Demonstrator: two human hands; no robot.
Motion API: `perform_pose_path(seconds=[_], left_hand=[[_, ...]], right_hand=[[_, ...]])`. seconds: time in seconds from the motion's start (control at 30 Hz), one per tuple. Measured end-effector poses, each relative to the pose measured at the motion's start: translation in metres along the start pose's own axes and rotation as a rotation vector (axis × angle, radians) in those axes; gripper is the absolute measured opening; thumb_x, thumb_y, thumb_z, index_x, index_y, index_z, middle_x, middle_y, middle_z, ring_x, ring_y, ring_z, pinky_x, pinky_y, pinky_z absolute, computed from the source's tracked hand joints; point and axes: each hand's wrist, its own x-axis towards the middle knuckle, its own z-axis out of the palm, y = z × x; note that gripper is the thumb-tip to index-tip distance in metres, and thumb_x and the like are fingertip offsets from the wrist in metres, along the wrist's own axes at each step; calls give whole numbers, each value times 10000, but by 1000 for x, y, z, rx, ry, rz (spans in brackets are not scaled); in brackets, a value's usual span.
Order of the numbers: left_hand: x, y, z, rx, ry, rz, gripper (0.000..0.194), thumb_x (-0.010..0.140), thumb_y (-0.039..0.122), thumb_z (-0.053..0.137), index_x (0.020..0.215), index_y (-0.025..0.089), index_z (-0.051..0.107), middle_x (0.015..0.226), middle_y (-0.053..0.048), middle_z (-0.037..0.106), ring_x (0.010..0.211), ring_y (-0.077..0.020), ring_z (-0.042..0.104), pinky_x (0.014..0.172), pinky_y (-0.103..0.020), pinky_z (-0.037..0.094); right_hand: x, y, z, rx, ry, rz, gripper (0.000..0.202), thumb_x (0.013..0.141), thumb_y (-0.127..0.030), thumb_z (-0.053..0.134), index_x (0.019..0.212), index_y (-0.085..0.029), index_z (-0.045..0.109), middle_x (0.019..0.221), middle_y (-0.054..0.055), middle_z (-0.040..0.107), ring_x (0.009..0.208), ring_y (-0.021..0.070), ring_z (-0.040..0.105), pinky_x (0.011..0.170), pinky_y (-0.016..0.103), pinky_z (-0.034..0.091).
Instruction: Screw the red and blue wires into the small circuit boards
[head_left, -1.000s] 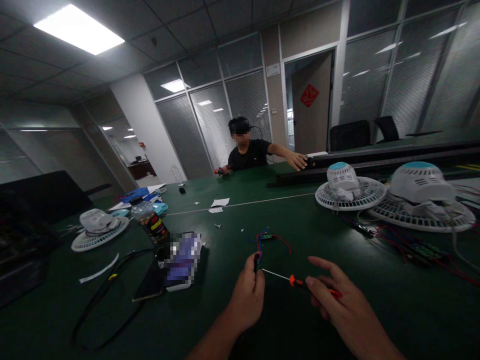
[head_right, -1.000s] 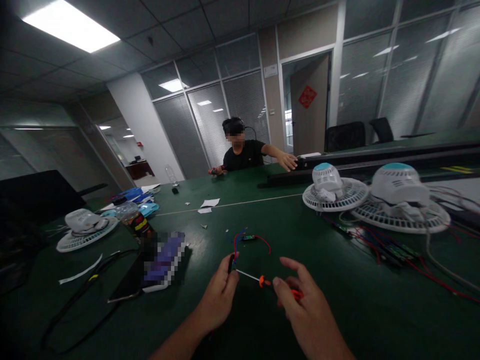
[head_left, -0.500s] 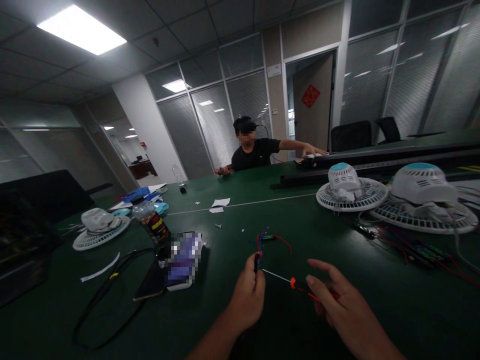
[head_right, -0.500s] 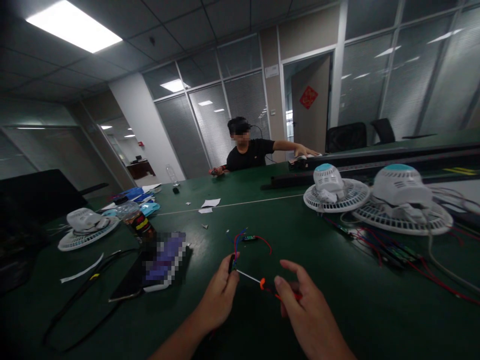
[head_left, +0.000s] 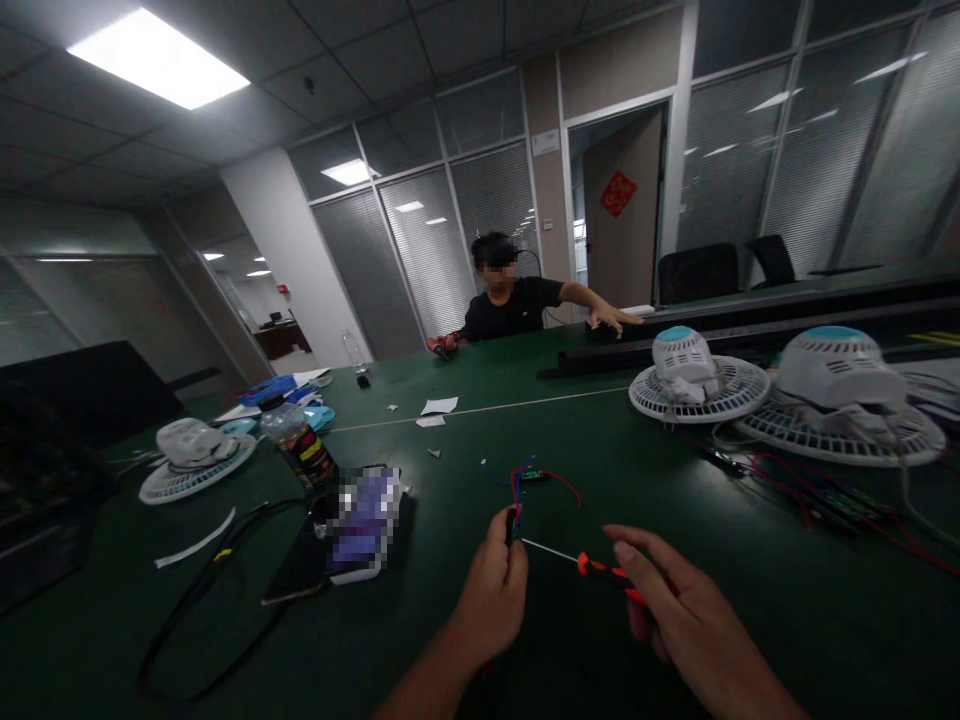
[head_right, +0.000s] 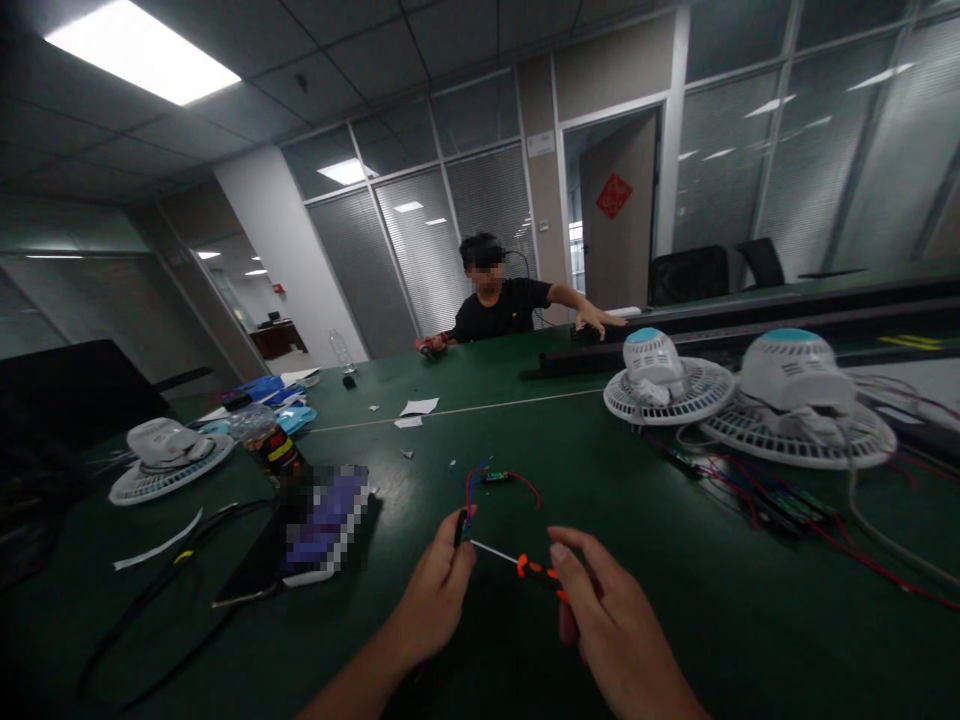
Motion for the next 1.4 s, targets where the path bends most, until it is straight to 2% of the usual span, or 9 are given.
perform_pose_path(seconds=[0.53,0.9,1.07,1.2,1.27,1.4], left_hand=[[1,2,0,-15,2,17,383,873,305,348,1216,151,421,906,-60,576,805,-174,525,829,-296,369],[1,3,0,10,-1,11,358,885,283,334,1216,167,410,901,-51,558,874,-181,519,846,-299,362],[1,0,0,6,-5,4,362,887,289,337,1223,170,405,829,-32,558,782,-169,527,828,-299,375],[1,2,1,-5,-7,21,355,886,284,337,1214,170,411,878,-39,562,792,-167,526,839,-305,373],[0,4,1,5,-7,21,360,884,288,340,1214,164,412,863,-40,562,786,-169,523,843,-311,373],[0,4,1,9,2,18,363,885,294,337,1211,156,417,794,-28,560,737,-166,522,843,-316,374]], right_hand=[[2,5,0,-51,-41,-34,533,818,-520,316,1165,-145,468,491,-48,502,453,140,501,438,245,364],[0,4,-1,-68,-46,-54,501,831,-499,314,1161,-147,449,504,-52,495,470,139,504,448,249,372],[0,3,0,-39,29,-110,516,785,-489,424,1182,-160,408,672,-11,575,545,146,534,520,270,422],[-2,4,1,-9,77,-148,500,749,-486,493,1136,-173,451,788,24,613,607,156,557,552,277,428],[-3,3,1,29,50,-116,507,774,-518,439,1139,-167,459,764,27,618,600,158,562,527,271,424],[-5,-2,1,37,-13,-18,573,840,-552,251,1190,-141,443,548,-22,562,480,142,532,463,254,390]])
